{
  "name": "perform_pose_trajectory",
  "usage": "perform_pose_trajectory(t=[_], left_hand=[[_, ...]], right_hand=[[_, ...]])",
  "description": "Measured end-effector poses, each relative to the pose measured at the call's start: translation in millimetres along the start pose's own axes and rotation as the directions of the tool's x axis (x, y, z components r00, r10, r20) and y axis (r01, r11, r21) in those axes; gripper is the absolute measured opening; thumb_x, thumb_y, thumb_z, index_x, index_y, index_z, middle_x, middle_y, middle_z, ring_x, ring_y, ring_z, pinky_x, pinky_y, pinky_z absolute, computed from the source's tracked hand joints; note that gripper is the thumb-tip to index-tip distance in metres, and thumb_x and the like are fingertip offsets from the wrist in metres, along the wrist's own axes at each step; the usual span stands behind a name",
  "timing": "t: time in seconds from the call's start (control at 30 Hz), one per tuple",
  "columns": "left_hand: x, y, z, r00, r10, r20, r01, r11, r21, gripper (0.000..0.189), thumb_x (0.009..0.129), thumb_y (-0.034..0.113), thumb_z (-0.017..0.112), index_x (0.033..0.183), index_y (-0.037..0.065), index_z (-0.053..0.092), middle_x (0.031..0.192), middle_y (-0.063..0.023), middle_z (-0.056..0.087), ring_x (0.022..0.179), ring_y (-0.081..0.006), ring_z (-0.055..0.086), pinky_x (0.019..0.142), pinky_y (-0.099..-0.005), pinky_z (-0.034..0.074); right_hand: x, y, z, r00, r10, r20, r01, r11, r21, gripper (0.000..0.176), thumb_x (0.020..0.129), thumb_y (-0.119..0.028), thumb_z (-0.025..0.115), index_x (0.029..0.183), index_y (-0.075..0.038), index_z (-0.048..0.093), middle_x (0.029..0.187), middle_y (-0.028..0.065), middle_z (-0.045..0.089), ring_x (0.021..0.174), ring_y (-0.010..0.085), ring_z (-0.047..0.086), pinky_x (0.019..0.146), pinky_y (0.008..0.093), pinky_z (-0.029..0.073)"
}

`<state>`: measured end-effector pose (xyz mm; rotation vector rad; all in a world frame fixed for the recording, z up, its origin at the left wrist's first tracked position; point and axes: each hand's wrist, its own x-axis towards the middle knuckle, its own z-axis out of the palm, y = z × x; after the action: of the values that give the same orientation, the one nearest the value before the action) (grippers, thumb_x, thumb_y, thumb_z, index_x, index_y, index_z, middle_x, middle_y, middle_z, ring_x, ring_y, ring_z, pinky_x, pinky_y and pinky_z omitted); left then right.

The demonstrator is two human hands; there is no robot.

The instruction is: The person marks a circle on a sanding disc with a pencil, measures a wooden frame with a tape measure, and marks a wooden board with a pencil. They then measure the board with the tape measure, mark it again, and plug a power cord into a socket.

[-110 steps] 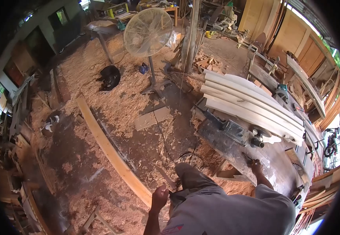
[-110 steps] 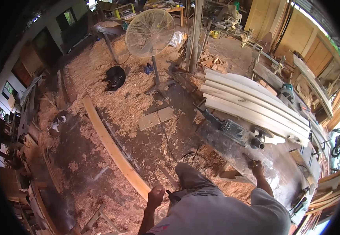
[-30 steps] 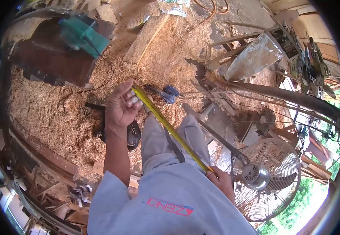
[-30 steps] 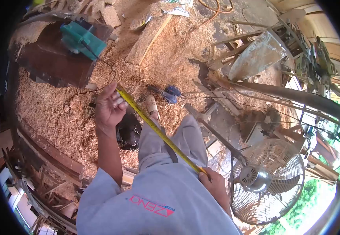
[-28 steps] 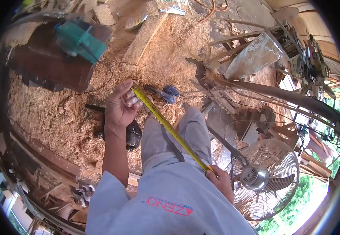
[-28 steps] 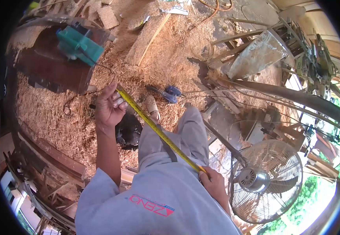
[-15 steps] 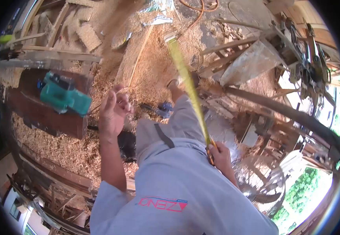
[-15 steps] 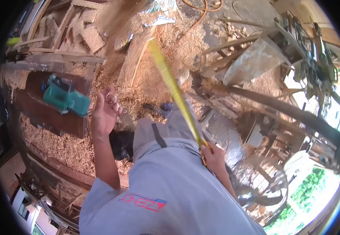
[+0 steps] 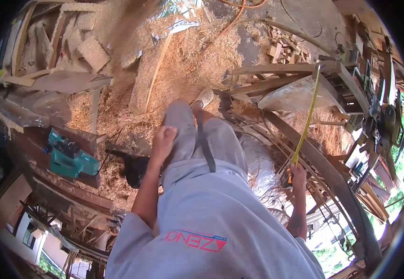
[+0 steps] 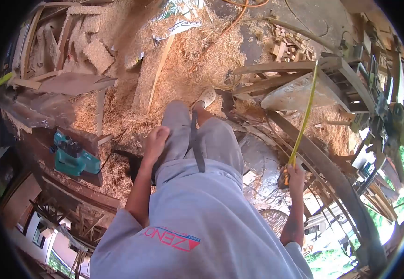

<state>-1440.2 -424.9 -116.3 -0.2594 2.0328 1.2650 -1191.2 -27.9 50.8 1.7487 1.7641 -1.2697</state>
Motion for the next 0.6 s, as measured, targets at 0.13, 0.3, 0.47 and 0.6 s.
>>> perform_pose_trajectory(t=[0.13,0.3,0.47,0.6], left_hand=[[25,26,15,1.0,-0.009,0.004,0.009,1.0,0.026,0.032,0.091,0.028,0.065,0.1,-0.003,0.063,0.08,-0.0026,0.063,0.073,-0.0103,0.058,0.067,-0.0265,0.046],[45,8,5,0.972,-0.233,0.016,0.233,0.963,-0.135,0.029,0.093,0.027,0.062,0.099,-0.002,0.064,0.08,-0.0001,0.059,0.073,-0.008,0.052,0.066,-0.0235,0.042],[75,-29,-11,0.901,-0.433,0.026,0.433,0.892,-0.133,0.025,0.092,0.023,0.061,0.094,-0.001,0.067,0.079,-0.0039,0.063,0.072,-0.0113,0.058,0.066,-0.0269,0.046],[93,-28,-23,0.935,-0.351,-0.049,0.354,0.932,0.082,0.034,0.091,0.028,0.062,0.101,-0.003,0.067,0.089,-0.0112,0.069,0.08,-0.019,0.062,0.074,-0.0317,0.048]], right_hand=[[13,35,27,0.96,0.135,0.244,-0.152,0.987,0.051,0.023,0.095,-0.022,0.052,0.093,-0.002,0.062,0.073,0.0045,0.062,0.063,0.0115,0.059,0.058,0.026,0.046],[6,37,56,0.851,0.341,0.4,-0.461,0.85,0.256,0.021,0.094,-0.022,0.054,0.097,-0.001,0.059,0.085,0.0106,0.066,0.069,0.0162,0.063,0.063,0.0289,0.051],[2,-12,44,0.848,0.4,0.347,-0.501,0.818,0.283,0.022,0.094,-0.023,0.053,0.099,-0.002,0.056,0.085,0.012,0.066,0.069,0.0186,0.064,0.062,0.0306,0.053],[14,-65,42,0.865,0.407,0.293,-0.452,0.886,0.103,0.024,0.094,-0.022,0.054,0.094,0.0,0.061,0.08,0.0084,0.065,0.068,0.0147,0.062,0.062,0.0275,0.049]])
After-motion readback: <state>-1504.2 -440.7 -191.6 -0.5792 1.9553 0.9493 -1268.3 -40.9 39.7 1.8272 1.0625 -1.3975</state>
